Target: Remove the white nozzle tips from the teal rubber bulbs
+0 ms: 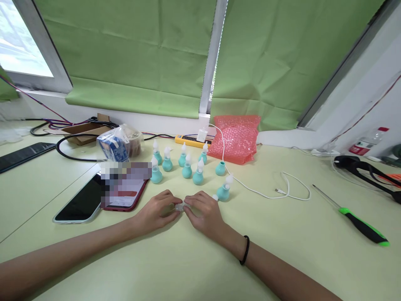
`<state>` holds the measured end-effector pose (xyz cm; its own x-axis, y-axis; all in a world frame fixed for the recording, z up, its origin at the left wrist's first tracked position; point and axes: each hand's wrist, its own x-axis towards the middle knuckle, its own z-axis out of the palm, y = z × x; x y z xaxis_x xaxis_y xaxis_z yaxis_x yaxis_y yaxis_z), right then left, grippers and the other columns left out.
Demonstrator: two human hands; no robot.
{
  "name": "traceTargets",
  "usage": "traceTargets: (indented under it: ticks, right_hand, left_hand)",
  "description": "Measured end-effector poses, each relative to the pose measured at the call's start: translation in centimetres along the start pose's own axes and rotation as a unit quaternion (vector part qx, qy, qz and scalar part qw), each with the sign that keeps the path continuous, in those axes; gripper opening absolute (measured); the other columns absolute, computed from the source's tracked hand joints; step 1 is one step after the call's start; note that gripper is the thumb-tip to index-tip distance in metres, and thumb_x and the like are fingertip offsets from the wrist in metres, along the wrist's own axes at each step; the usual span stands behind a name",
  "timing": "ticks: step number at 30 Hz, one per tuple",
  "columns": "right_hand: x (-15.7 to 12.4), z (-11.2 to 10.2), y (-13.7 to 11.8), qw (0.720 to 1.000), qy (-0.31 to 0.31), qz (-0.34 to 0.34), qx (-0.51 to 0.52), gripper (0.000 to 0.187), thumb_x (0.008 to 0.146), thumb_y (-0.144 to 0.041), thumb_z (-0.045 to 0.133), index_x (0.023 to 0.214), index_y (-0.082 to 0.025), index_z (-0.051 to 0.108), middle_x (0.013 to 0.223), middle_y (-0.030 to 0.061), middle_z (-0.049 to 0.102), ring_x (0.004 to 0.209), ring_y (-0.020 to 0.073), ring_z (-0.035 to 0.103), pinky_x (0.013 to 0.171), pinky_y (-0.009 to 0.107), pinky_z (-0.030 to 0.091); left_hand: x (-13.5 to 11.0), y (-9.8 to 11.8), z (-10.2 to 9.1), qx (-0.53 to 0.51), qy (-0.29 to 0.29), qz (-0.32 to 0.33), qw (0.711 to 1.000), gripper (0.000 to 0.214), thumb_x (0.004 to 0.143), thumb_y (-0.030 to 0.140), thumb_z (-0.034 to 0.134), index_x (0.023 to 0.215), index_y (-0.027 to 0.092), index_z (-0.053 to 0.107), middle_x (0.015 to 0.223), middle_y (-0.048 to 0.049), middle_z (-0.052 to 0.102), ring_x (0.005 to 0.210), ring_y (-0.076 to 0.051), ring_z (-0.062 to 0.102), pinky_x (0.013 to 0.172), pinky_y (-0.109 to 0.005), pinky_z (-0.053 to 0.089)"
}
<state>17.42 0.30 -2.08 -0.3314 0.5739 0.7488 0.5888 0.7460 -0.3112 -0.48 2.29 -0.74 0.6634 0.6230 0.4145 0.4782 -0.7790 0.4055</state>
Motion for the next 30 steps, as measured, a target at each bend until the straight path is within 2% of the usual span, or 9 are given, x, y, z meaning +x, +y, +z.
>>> traceTargets:
  ticks: [5,10,14,20,23,30]
  right_hand:
    - [-0.03,0.01,0.23,1.000,-0.017,-0.006,0.001,0.018,0.071,-0.010,0.056,0.085,-0.022,0.059,0.079,0.0024,0.065,0.070,0.0164,0.055,0.061,0.031,0.047]
    - [-0.20,-0.03,0.03,0.999,-0.031,-0.024,-0.012,0.021,0.070,-0.007,0.054,0.087,-0.021,0.058,0.082,0.0027,0.065,0.073,0.0172,0.054,0.063,0.033,0.046]
    - [-0.04,-0.07,-0.28,0.999,-0.033,0.005,0.016,0.020,0.071,-0.008,0.053,0.086,-0.020,0.057,0.079,0.0030,0.064,0.071,0.0166,0.054,0.062,0.031,0.046]
    - [0.19,-0.23,-0.65,0.992,-0.053,0.086,0.075,0.018,0.071,-0.010,0.052,0.085,-0.020,0.058,0.076,0.0030,0.063,0.070,0.0156,0.056,0.063,0.030,0.047]
    - [0.15,-0.28,-0.67,0.990,-0.043,0.110,0.081,0.019,0.070,-0.012,0.054,0.087,-0.019,0.058,0.076,0.0037,0.062,0.070,0.0158,0.057,0.064,0.030,0.047]
    - [0.13,-0.16,-0.39,0.995,-0.025,0.079,0.055,0.019,0.069,-0.010,0.054,0.084,-0.020,0.060,0.074,0.0034,0.064,0.069,0.0169,0.056,0.064,0.033,0.046]
  left_hand:
    - [-0.06,0.01,0.06,-0.007,0.004,-0.005,1.000,0.021,0.074,0.021,0.050,0.094,0.015,0.053,0.078,-0.0040,0.060,0.079,-0.018,0.049,0.066,-0.027,0.043]
    - [-0.08,-0.04,0.15,0.000,0.005,0.013,1.000,0.022,0.074,0.020,0.049,0.095,0.015,0.054,0.073,-0.0035,0.060,0.077,-0.018,0.049,0.065,-0.027,0.043]
    - [-0.11,-0.03,0.12,0.003,0.008,0.018,1.000,0.021,0.074,0.020,0.049,0.094,0.015,0.055,0.073,-0.0035,0.059,0.075,-0.017,0.048,0.064,-0.027,0.042]
    - [-0.16,-0.07,0.14,0.005,0.005,0.024,1.000,0.020,0.075,0.020,0.049,0.093,0.015,0.056,0.070,-0.0034,0.059,0.074,-0.017,0.047,0.063,-0.026,0.042]
    - [-0.16,-0.16,0.22,0.006,0.010,0.027,1.000,0.020,0.074,0.020,0.049,0.092,0.014,0.056,0.069,-0.0036,0.058,0.075,-0.018,0.047,0.062,-0.026,0.043]
    - [-0.21,-0.36,0.48,0.008,0.023,0.032,0.999,0.025,0.073,0.021,0.051,0.097,0.014,0.055,0.068,-0.0039,0.060,0.074,-0.018,0.047,0.062,-0.027,0.044]
